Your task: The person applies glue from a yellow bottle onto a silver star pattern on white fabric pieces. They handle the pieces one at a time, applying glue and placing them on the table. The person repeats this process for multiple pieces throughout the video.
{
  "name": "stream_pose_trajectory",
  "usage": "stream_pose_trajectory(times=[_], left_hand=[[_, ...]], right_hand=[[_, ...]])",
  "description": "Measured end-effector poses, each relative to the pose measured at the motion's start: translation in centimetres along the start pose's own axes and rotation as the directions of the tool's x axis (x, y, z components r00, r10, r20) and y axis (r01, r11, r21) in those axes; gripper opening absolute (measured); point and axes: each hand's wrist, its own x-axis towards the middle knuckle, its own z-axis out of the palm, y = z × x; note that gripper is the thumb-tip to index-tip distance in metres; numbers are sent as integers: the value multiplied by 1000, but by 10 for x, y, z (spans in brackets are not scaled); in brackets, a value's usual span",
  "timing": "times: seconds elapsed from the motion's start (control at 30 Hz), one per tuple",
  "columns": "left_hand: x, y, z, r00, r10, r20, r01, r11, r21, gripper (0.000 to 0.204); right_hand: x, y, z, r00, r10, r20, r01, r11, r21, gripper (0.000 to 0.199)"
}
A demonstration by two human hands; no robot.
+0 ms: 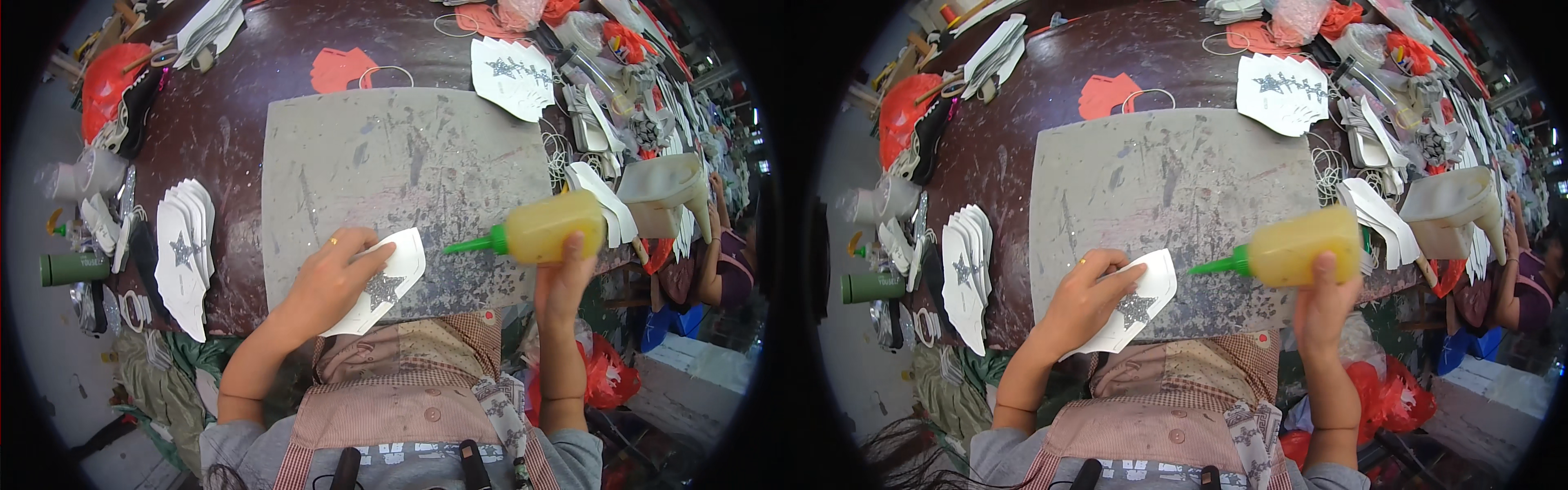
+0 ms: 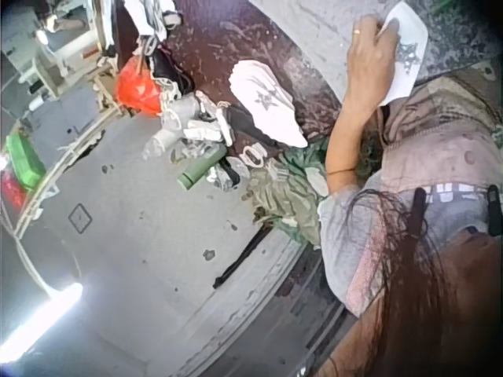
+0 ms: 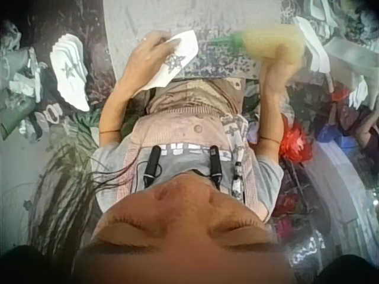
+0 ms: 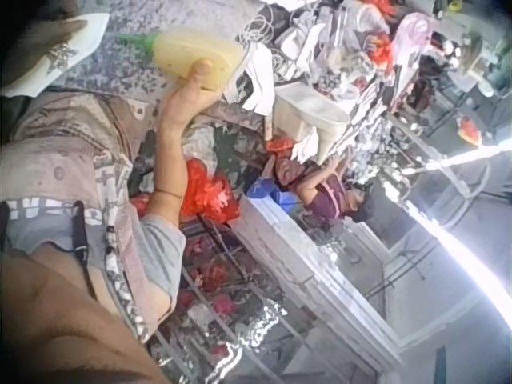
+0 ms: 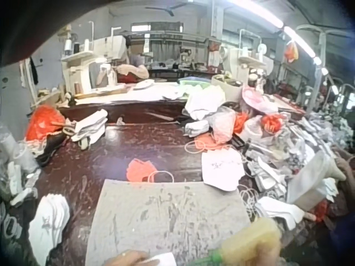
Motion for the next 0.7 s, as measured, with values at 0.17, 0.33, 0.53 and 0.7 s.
stream_pose_trajectory(times=[0.17,0.33,0.53,0.7], left_hand=[[0,-3,3,1000,8,-10,-8,1000,9,40],[-1,-2,4,1000,-3,-9,3,1000,-7,41],[1,-1,3,1000,-18,-11,18,999,-38,41],[1,-1,3,999,14,41,-16,999,46,36]], right_hand=[[14,15,24,987,155,36,-149,979,-140,53],[24,18,27,990,134,46,-118,960,-255,52],[13,6,14,972,171,164,-109,938,-330,53],[-1,2,4,964,257,72,-262,963,63,57]])
